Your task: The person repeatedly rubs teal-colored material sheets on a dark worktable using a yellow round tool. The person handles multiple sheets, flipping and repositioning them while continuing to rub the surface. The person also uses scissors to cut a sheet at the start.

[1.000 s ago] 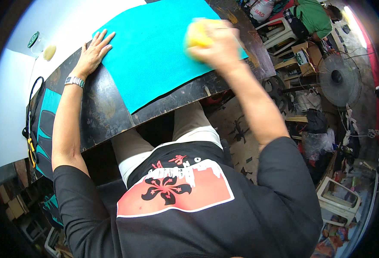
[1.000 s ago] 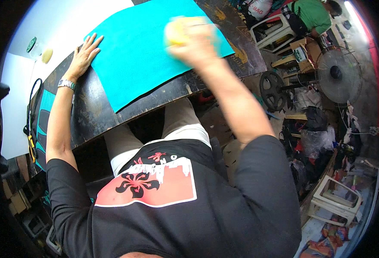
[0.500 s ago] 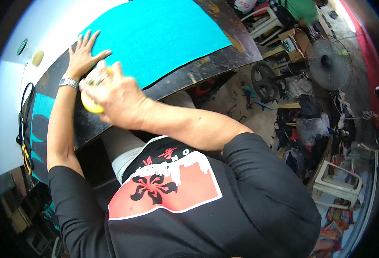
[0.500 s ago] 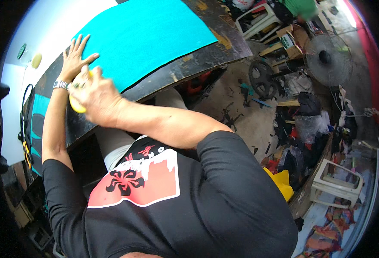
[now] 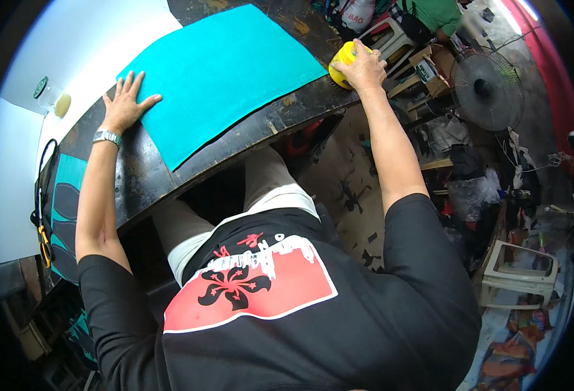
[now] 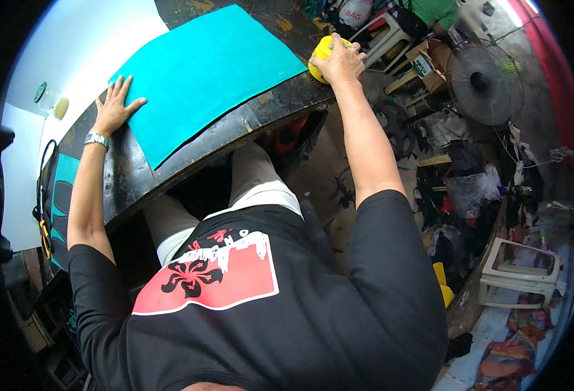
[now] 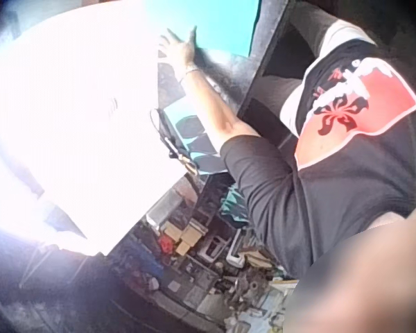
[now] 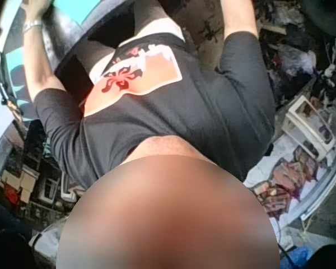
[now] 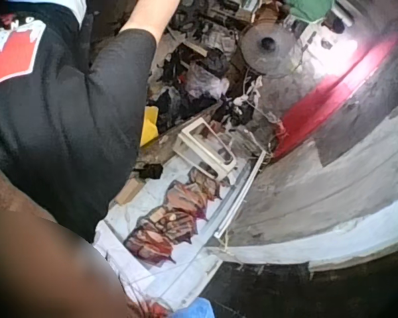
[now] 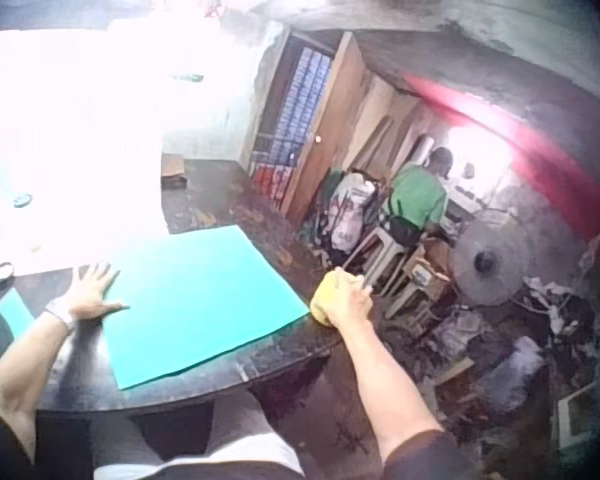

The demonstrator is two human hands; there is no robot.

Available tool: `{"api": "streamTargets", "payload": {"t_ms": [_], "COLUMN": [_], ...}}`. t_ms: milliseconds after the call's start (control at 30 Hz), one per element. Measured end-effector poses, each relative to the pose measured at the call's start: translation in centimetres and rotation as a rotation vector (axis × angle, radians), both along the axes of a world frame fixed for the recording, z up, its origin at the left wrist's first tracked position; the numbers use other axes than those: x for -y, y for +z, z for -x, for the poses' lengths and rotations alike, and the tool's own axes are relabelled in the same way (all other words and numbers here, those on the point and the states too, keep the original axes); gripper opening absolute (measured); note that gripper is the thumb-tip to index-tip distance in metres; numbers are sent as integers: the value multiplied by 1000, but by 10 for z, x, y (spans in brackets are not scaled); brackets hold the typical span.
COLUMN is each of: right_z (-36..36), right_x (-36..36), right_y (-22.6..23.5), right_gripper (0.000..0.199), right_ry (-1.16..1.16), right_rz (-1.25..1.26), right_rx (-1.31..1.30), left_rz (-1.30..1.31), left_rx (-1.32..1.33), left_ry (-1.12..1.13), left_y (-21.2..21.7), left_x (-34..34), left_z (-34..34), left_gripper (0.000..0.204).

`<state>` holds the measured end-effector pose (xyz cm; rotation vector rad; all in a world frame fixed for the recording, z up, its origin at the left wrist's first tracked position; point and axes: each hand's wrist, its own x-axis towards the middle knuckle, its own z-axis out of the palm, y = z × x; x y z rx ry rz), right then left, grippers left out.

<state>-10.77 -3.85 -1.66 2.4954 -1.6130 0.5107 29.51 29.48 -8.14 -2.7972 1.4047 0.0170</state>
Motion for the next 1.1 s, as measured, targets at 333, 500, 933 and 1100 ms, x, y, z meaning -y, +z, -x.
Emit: {"api": "streamTargets", "payload": {"t_ms": [333, 500, 933, 1100], "right_z": [16, 0, -110, -123], "right_x": [-43, -144, -140, -107], "right_y": [1, -24, -31, 19], "right_gripper": [94, 61, 75, 74], "right_ry": [464, 413, 332, 627], "right_rz": [509, -1362, -1101, -960], "right_rx": [665, 996, 1796, 1820], "left_rz": [312, 468, 544, 677], "left_rx": [-86, -119, -188, -206], "left_ry": [-402, -449, -460, -365], "left_y": [3, 23, 57, 53], "left_x": [-1, -1, -33, -55], "left_z": [177, 181, 210, 216], "left_gripper": [59, 34, 60, 71]}}
